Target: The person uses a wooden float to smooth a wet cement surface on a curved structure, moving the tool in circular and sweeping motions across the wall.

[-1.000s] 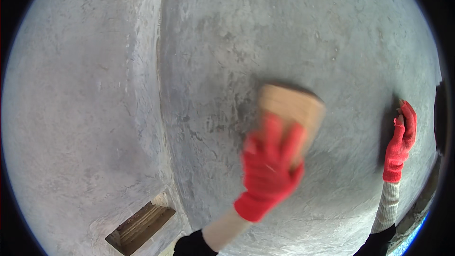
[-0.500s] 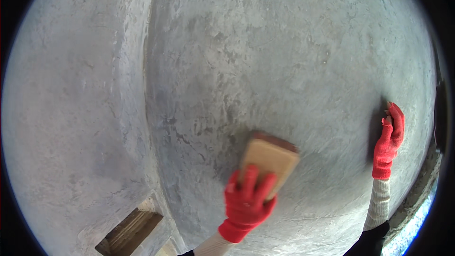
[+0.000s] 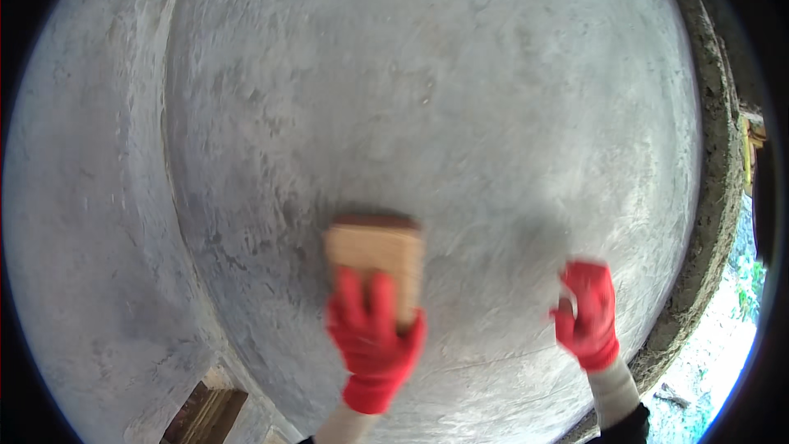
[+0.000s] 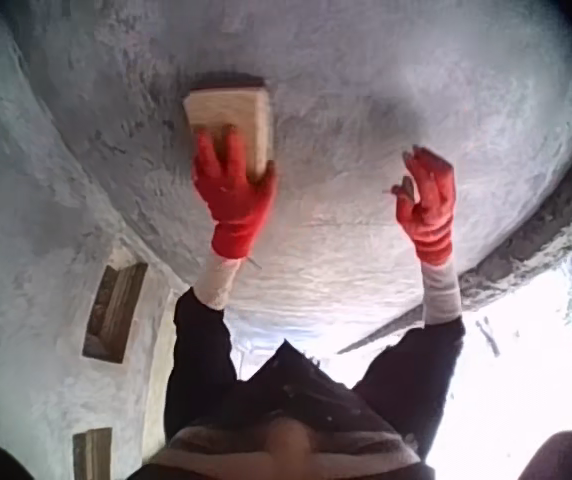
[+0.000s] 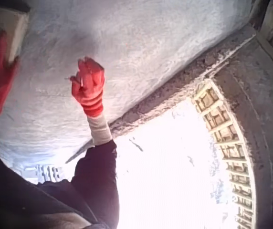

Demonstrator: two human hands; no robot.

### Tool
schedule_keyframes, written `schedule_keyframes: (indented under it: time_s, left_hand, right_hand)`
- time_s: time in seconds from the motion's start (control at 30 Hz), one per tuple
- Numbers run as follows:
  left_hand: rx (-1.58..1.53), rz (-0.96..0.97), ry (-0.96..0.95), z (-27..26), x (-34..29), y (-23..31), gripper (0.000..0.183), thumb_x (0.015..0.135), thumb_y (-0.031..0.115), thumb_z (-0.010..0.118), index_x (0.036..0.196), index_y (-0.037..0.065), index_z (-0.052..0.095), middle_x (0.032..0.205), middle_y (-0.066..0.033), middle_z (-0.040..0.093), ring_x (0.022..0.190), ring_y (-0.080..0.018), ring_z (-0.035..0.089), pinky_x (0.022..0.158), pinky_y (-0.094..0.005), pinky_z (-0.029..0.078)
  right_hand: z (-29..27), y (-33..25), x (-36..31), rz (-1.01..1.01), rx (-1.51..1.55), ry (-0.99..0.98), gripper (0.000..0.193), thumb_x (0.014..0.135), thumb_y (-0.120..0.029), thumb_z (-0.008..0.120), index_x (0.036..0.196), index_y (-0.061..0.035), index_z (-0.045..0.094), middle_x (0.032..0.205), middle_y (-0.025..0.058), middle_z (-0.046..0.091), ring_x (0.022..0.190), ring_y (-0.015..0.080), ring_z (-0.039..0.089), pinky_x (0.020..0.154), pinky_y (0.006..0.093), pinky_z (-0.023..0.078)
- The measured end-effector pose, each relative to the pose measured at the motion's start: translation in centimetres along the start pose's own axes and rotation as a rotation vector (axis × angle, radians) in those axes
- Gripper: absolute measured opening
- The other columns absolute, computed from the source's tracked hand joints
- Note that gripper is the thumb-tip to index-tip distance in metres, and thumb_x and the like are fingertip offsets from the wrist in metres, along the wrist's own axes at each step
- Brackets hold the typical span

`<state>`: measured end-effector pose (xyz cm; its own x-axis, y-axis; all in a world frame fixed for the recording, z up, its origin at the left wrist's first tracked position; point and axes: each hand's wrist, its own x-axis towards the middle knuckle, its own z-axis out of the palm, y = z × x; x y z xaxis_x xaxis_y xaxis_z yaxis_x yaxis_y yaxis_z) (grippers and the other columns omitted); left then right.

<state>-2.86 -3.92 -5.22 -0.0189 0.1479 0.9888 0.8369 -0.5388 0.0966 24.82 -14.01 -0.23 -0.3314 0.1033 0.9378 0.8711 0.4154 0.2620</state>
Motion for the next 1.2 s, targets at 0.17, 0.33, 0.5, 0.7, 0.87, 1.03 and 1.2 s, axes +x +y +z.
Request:
schedule_keyframes:
  time_s: [0.17, 0.33, 0.5, 0.7, 0.87, 1.03, 1.2]
  left_hand:
    - [-0.021, -0.280, 0.225, -0.7, 11.1, 0.5, 0.083, 0.077, 0.029, 0.073, 0.150, 0.012, 0.036, 0.155, -0.0245, 0.027, 0.131, -0.0452, 0.039, 0.104, -0.0548, 0.033]
    - [0.032, 0.175, -0.010, 0.6, 14.5, 12.6, 0.083, 0.073, 0.030, 0.076, 0.147, 0.014, 0.041, 0.153, -0.0215, 0.031, 0.124, -0.0375, 0.048, 0.102, -0.0501, 0.037]
    - [-0.008, 0.174, 0.248, 1.7, 16.2, 2.8, 0.083, 0.075, 0.027, 0.076, 0.149, 0.017, 0.039, 0.155, -0.0164, 0.031, 0.129, -0.0402, 0.043, 0.098, -0.0529, 0.041]
    - [0.087, 0.024, 0.335, 1.3, 17.0, 7.2, 0.084, 0.079, 0.035, 0.071, 0.152, 0.017, 0.033, 0.156, -0.0186, 0.029, 0.133, -0.0401, 0.040, 0.101, -0.0556, 0.035]
    - [-0.156, 0.213, -0.137, 2.8, 7.8, 21.1, 0.077, 0.072, 0.035, 0.080, 0.142, 0.022, 0.049, 0.153, -0.0109, 0.034, 0.111, -0.0348, 0.048, 0.092, -0.0488, 0.043]
    - [-0.218, 0.248, -0.087, 3.9, 2.9, 18.5, 0.061, 0.075, 0.028, 0.077, 0.133, 0.024, 0.058, 0.151, -0.0070, 0.037, 0.108, -0.0361, 0.047, 0.087, -0.0449, 0.048]
    - [-0.697, 0.266, -0.321, 2.8, 3.2, 14.9, 0.037, 0.088, 0.008, 0.064, 0.125, 0.008, 0.063, 0.144, -0.0147, 0.048, 0.108, -0.0369, 0.057, 0.091, -0.0439, 0.048]
  right_hand:
    - [-4.9, -1.6, -9.2, 0.366, 0.084, -0.039, 0.045, 0.066, 0.005, 0.060, 0.111, -0.0001, 0.062, 0.110, 0.0186, 0.060, 0.094, 0.0346, 0.060, 0.082, 0.0413, 0.051]
    - [-2.6, -3.0, -13.0, 0.683, 0.376, 0.139, 0.037, 0.075, 0.006, 0.058, 0.112, 0.0006, 0.062, 0.112, 0.0205, 0.061, 0.098, 0.0345, 0.062, 0.086, 0.0397, 0.051]
    - [-4.6, -3.4, -13.8, 0.530, 0.278, -0.029, 0.040, 0.073, 0.006, 0.058, 0.111, -0.0011, 0.063, 0.109, 0.0202, 0.063, 0.093, 0.0321, 0.063, 0.079, 0.0382, 0.053]
    - [-7.0, -4.0, -16.3, 0.696, 0.236, -0.003, 0.047, 0.072, 0.006, 0.065, 0.117, -0.0010, 0.060, 0.117, 0.0217, 0.058, 0.101, 0.0328, 0.061, 0.082, 0.0389, 0.052]
    - [-2.8, -6.3, -11.2, 0.545, 0.068, -0.029, 0.092, 0.060, -0.011, 0.086, 0.141, 0.0006, 0.043, 0.142, 0.0293, 0.039, 0.124, 0.0476, 0.044, 0.097, 0.0508, 0.045]
    - [1.8, -4.3, -7.0, 0.504, -0.070, 0.105, 0.100, 0.064, -0.023, 0.087, 0.145, 0.0030, 0.034, 0.145, 0.0342, 0.034, 0.130, 0.0501, 0.039, 0.105, 0.0538, 0.038]
    - [6.3, -5.0, -4.9, 0.496, -0.377, 0.140, 0.067, 0.090, -0.023, 0.061, 0.145, 0.0034, 0.034, 0.140, 0.0415, 0.032, 0.124, 0.0542, 0.040, 0.103, 0.0534, 0.039]
